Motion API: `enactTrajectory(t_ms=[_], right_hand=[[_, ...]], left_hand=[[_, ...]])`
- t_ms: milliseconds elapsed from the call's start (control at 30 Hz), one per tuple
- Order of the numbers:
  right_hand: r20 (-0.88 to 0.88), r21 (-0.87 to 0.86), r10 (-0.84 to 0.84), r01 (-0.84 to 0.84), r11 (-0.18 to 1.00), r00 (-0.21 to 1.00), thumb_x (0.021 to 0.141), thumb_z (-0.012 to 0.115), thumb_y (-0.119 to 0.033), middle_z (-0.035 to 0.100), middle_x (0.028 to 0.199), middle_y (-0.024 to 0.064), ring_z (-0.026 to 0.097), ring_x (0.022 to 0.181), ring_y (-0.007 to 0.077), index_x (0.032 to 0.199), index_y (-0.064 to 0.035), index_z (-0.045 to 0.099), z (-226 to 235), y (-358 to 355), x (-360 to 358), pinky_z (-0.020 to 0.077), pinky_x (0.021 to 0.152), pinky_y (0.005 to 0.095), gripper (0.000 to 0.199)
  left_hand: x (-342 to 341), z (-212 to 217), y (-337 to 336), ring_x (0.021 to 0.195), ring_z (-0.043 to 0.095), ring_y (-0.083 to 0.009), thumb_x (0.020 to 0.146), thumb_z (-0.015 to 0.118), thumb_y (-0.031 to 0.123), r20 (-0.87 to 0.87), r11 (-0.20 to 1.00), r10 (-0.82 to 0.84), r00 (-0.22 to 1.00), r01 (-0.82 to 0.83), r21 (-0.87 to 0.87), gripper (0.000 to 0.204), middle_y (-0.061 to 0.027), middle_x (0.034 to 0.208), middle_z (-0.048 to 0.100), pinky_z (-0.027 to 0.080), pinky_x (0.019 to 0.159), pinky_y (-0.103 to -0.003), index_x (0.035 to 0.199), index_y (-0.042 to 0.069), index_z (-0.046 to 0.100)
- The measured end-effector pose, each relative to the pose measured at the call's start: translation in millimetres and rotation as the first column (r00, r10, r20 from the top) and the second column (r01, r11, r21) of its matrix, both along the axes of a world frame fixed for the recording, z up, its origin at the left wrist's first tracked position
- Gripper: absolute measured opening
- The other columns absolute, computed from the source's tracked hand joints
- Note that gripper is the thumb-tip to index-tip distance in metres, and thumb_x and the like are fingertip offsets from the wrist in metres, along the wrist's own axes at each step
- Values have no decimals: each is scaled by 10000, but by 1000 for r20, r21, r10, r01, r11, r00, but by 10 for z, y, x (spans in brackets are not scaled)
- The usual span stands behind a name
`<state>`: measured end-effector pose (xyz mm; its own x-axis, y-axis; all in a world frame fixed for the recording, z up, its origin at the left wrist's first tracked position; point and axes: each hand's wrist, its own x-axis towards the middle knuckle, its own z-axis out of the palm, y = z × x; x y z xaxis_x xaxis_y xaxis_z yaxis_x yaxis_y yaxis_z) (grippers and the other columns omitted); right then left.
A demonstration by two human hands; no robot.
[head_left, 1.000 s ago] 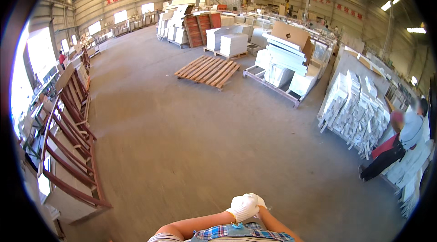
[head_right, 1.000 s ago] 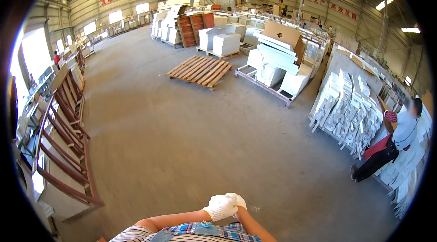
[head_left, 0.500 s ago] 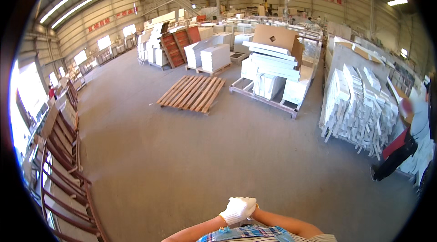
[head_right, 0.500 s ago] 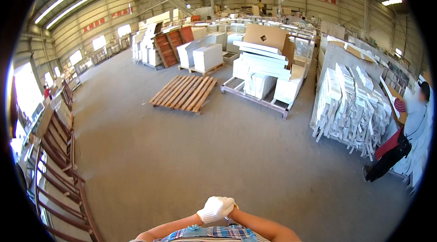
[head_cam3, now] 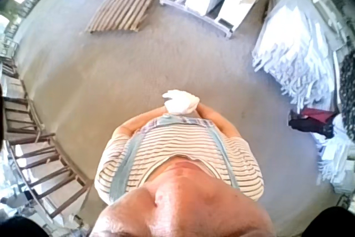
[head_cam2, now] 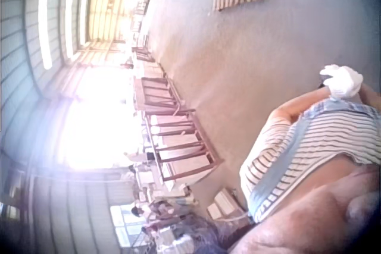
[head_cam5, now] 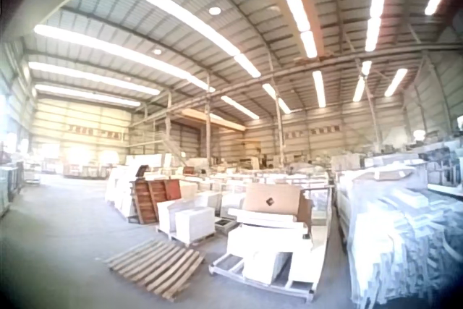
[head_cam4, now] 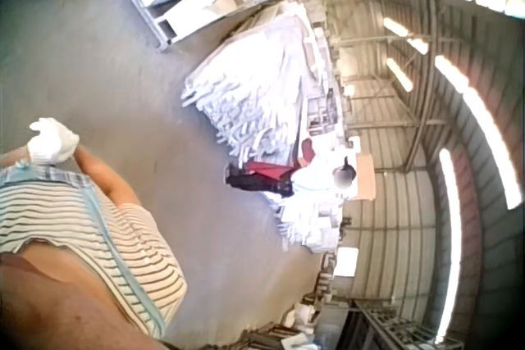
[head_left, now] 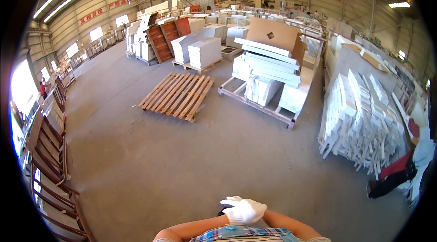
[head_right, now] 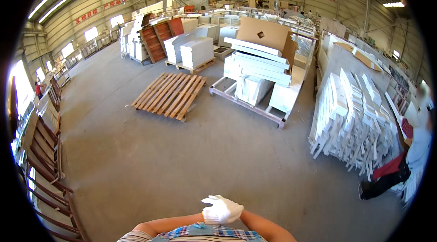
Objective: The person walks through a warehouse and picks up a cardboard box. They remove a flat white panel from the box and place it into a wooden frame structure on a pallet. The person then picks up another box and places it on the pallet.
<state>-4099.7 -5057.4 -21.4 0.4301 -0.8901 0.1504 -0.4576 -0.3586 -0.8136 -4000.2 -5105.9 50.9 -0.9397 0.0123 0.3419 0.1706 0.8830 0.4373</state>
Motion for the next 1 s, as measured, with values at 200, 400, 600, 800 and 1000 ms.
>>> enactTrajectory(t_ms=[200, 400, 600, 800, 1000], right_hand=[[84, 374, -365, 310, 874, 927, 864, 531, -321, 606, 1252, 130, 570, 1131, 227, 1285, -10, 546, -169, -756, -1339, 440, 972, 344, 524], [56, 479, -748, 640, 601, 661, 913, 577, -162, 686, 989, 60, 632, 916, 142, 1119, -41, 651, -500, -1295, -2488, 488, 825, 299, 250], [120, 806, -958, 538, 246, 259, 960, 560, -206, 668, 866, 45, 563, 672, 118, 1103, -30, 654, -609, -1551, -3585, 478, 617, 269, 245], [197, 836, -977, 506, 213, 86, 964, 585, -238, 616, 789, 32, 519, 619, 91, 995, -1, 635, -581, -2104, -5181, 447, 569, 248, 244], [272, 851, -954, 430, 301, 129, 960, 584, -233, 594, 794, 12, 455, 578, 55, 1009, -22, 621, -476, -3050, -6642, 369, 524, 209, 219]], left_hand=[[-1367, 125, -973, 550, 598, -353, 818, 593, 171, 42, 970, -226, 973, 228, -80, 120, -157, 658, 622, 465, 488, -472, 835, 61, 636], [-2569, 3, -1740, 603, 618, -377, 837, 586, 229, 433, 902, -225, 873, 354, -247, 175, -181, 709, 639, 489, 529, -467, 867, 68, 647], [-3497, -426, -2772, 844, 640, -375, 918, 504, 356, 504, 927, -167, 847, -40, 373, 284, -162, 893, 679, 503, 758, -466, 985, 121, 649], [-4557, -621, -3672, 904, 637, -375, 910, 509, 371, 611, 922, 3, 792, -238, 304, 325, -171, 917, 683, 493, 798, -466, 973, 88, 655], [-5414, -395, -4464, 888, 645, -364, 881, 549, 387, 618, 806, 196, 761, -484, 340, 330, -171, 932, 685, 502, 787, -449, 969, 99, 683]])
